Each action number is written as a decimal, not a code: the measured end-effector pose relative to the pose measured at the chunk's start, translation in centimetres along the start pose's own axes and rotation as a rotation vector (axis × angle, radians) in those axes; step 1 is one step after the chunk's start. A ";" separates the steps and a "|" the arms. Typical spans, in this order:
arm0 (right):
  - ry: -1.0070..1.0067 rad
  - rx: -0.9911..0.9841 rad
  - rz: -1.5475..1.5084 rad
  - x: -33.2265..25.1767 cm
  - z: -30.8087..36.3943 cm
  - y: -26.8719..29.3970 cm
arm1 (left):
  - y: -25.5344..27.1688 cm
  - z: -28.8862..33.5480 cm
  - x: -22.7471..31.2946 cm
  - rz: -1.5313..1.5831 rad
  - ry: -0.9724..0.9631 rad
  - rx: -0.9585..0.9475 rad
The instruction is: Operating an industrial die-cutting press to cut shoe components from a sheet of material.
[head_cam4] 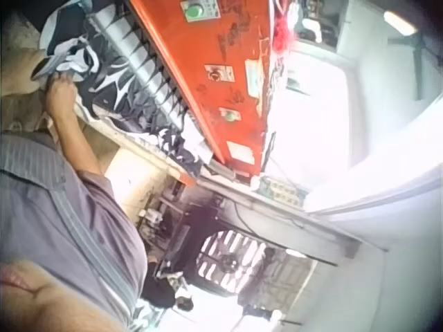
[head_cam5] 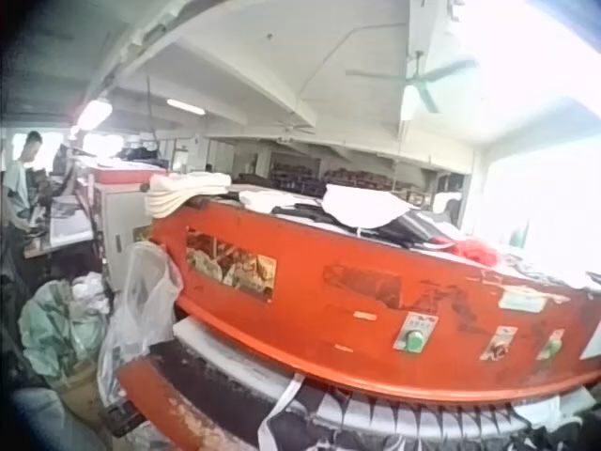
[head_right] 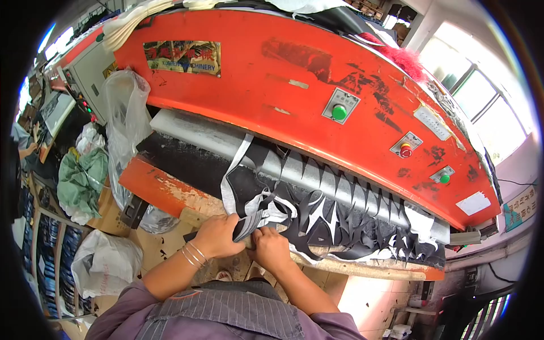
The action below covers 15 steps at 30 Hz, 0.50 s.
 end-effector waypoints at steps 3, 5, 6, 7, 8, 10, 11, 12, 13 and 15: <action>0.001 -0.123 -0.011 0.8 -0.4 0.0 | 0.6 -1.3 -0.4 0.029 0.010 -0.086; 0.058 -0.414 -0.117 1.9 -1.1 0.7 | -0.1 -2.1 -1.3 0.058 0.088 -0.434; 0.058 -0.534 -0.291 3.1 -2.3 1.3 | 0.1 -3.1 -2.2 0.059 0.089 -0.439; -0.062 -0.460 -0.410 5.3 -4.3 2.6 | 0.7 -4.3 -3.5 0.304 0.141 -0.383; -0.184 -0.386 -0.524 7.1 -6.1 3.6 | 0.9 -5.3 -5.0 0.552 0.192 -0.323; -0.407 -0.023 -0.350 11.2 -10.3 6.6 | 1.6 -9.9 -6.3 0.857 0.125 -0.167; -0.473 0.036 -0.286 13.2 -12.3 6.8 | 2.1 -12.4 -6.6 0.846 0.151 -0.146; -0.523 0.096 -0.227 14.5 -14.3 7.0 | 3.2 -14.5 -6.9 0.759 0.085 0.005; -0.588 0.075 -0.208 14.7 -16.6 6.8 | 3.4 -16.4 -7.9 0.684 0.066 0.076; -0.665 0.050 -0.180 15.8 -19.4 5.4 | 2.6 -20.2 -9.3 0.456 0.102 0.050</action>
Point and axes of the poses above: each hand's wrist, its own z-axis away from the middle knuckle, its own y-axis out of the back of the hand, x = y × z, the point moved 7 cm from there along -z, towards the middle knuckle, and after that the axes turned 3 degrees about -x, right-handed, at the moved point
